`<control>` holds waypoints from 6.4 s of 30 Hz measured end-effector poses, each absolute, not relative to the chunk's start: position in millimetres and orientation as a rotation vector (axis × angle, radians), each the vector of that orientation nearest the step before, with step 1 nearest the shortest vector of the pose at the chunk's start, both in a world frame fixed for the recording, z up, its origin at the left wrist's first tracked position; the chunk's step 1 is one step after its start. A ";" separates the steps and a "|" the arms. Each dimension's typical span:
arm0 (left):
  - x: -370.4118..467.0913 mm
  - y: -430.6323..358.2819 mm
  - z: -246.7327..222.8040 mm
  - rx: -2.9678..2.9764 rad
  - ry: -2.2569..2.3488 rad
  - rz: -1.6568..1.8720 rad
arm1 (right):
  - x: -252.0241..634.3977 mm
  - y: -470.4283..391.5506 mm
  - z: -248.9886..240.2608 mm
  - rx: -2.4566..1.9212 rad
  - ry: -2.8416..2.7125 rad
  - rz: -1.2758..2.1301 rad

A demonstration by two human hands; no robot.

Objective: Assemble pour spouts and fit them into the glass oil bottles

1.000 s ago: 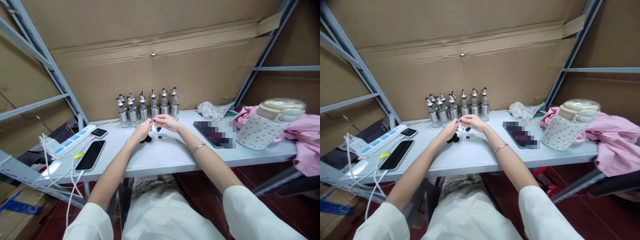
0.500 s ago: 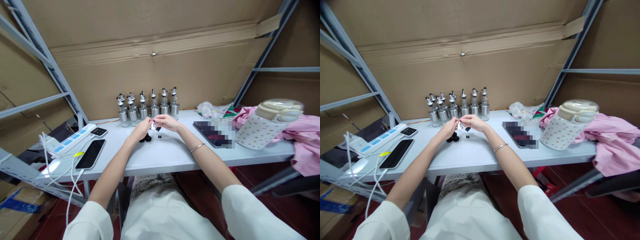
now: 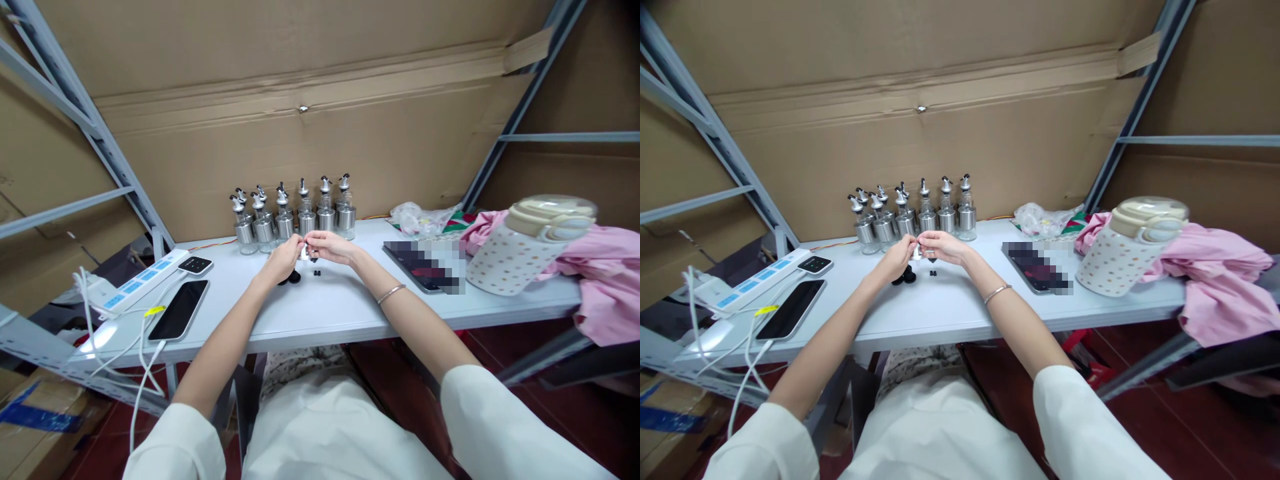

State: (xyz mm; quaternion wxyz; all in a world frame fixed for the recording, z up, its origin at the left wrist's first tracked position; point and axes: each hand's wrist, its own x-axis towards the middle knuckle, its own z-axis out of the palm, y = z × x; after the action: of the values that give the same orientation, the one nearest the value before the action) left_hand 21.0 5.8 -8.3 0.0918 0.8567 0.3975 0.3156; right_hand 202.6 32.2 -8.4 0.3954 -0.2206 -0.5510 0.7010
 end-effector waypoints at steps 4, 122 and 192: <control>22.5 3.9 -7.9 2.531 1.146 1.001 | 201.0 30.9 -9.4 -0.525 -1.390 1.854; 7.3 3.5 7.8 2.384 0.920 1.175 | 213.9 35.5 4.1 -0.624 -1.151 1.735; 22.1 15.7 -10.0 2.454 0.865 1.331 | 192.8 27.4 0.6 -0.376 -0.898 1.909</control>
State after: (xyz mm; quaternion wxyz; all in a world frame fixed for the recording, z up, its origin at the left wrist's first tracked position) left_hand 22.1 15.7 -10.0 0.1093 0.8346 0.2941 0.4528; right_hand 192.8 27.4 0.6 0.4790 -0.1541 -0.3677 0.7821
